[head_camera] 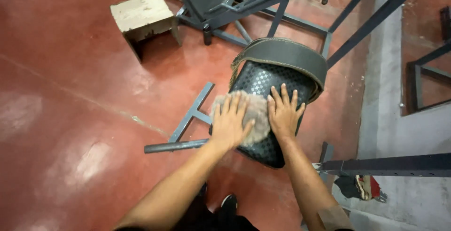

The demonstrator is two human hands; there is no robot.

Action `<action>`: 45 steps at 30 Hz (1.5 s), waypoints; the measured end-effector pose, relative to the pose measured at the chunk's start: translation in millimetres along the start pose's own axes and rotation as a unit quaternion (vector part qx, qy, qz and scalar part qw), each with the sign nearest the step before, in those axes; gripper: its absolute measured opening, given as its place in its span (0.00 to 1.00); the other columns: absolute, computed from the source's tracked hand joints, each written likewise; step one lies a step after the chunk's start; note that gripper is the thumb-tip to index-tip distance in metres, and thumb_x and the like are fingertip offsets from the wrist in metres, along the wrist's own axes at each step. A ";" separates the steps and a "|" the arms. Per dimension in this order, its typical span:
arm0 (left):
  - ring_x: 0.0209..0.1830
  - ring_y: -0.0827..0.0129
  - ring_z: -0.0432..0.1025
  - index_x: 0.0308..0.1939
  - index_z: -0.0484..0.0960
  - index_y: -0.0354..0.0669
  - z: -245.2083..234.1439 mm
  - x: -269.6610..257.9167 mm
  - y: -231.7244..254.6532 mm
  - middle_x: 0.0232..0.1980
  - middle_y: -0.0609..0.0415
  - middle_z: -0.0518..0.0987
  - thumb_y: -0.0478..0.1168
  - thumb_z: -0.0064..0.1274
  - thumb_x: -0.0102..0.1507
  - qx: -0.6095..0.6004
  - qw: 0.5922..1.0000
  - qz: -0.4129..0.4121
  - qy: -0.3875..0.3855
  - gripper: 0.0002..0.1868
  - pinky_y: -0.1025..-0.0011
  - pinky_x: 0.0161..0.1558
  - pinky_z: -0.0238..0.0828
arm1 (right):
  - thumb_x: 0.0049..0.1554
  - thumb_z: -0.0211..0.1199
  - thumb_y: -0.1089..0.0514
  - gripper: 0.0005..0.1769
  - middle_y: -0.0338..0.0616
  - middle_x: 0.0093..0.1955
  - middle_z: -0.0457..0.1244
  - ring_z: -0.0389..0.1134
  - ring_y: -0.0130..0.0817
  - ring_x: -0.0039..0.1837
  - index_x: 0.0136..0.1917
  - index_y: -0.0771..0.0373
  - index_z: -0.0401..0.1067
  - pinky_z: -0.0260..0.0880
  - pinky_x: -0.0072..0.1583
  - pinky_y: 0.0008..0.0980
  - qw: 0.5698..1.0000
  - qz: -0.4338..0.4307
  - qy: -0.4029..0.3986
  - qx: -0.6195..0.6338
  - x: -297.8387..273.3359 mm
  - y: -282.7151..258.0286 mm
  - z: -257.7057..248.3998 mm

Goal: Clean the gym equipment and a weightlifting belt with a cloth.

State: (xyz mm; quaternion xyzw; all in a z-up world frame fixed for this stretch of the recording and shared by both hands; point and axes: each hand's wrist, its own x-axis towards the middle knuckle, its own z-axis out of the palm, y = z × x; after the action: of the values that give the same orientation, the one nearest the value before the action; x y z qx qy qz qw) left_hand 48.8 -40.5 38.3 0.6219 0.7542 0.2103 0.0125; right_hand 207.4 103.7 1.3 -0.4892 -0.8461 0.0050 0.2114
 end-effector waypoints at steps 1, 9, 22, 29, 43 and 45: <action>0.77 0.44 0.51 0.76 0.59 0.48 11.3 13.6 -2.7 0.80 0.44 0.54 0.63 0.47 0.61 0.001 1.000 -0.003 0.002 0.43 0.38 0.68 0.48 | 0.66 0.48 0.39 0.27 0.41 0.83 0.51 0.45 0.57 0.82 0.75 0.42 0.67 0.39 0.73 0.76 1.000 -0.004 0.000 0.001 -1.0 0.3 1.7; 0.68 0.40 0.63 0.79 0.59 0.49 15.4 7.2 -1.2 0.76 0.38 0.62 0.61 0.45 0.67 -0.104 0.981 -0.165 0.017 0.40 0.46 0.68 0.61 | 0.67 0.49 0.40 0.24 0.39 0.82 0.53 0.47 0.55 0.81 0.73 0.41 0.69 0.41 0.72 0.76 1.000 0.021 0.010 0.013 4.4 -4.3 -4.6; 0.71 0.37 0.56 0.76 0.61 0.53 37.4 45.0 6.8 0.79 0.42 0.58 0.58 0.47 0.64 -0.038 0.993 -0.108 0.034 0.38 0.38 0.66 0.53 | 0.66 0.50 0.43 0.23 0.40 0.81 0.54 0.48 0.57 0.80 0.72 0.42 0.70 0.41 0.71 0.77 0.999 0.014 0.031 0.011 2.6 -2.3 1.6; 0.78 0.38 0.50 0.76 0.62 0.50 27.3 -7.3 42.1 0.80 0.45 0.57 0.58 0.50 0.62 0.050 0.997 -0.003 0.053 0.40 0.35 0.70 0.46 | 0.67 0.49 0.46 0.23 0.39 0.80 0.55 0.49 0.51 0.80 0.72 0.47 0.70 0.41 0.72 0.73 0.998 0.031 0.042 0.028 4.8 12.5 15.5; 0.75 0.40 0.57 0.77 0.58 0.59 22.7 50.3 8.7 0.80 0.44 0.56 0.63 0.43 0.66 -0.062 0.976 -0.209 -0.005 0.38 0.40 0.68 0.56 | 0.70 0.46 0.46 0.22 0.38 0.77 0.59 0.51 0.42 0.81 0.71 0.52 0.71 0.37 0.76 0.65 0.985 0.052 0.073 0.148 2.7 18.7 15.8; 0.70 0.36 0.60 0.79 0.56 0.51 1.3 21.4 9.0 0.80 0.41 0.55 0.62 0.41 0.67 -0.092 0.964 -0.246 -0.045 0.39 0.42 0.66 0.60 | 0.69 0.46 0.45 0.23 0.38 0.77 0.59 0.50 0.43 0.81 0.70 0.51 0.72 0.36 0.75 0.65 0.986 0.056 0.066 0.140 1.0 18.4 16.0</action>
State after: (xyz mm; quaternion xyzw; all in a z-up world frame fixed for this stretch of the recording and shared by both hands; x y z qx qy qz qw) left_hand 52.7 -18.7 45.3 0.4225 0.8600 0.2409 0.1544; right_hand 216.3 117.3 -16.8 -0.5004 -0.7928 0.1028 0.3325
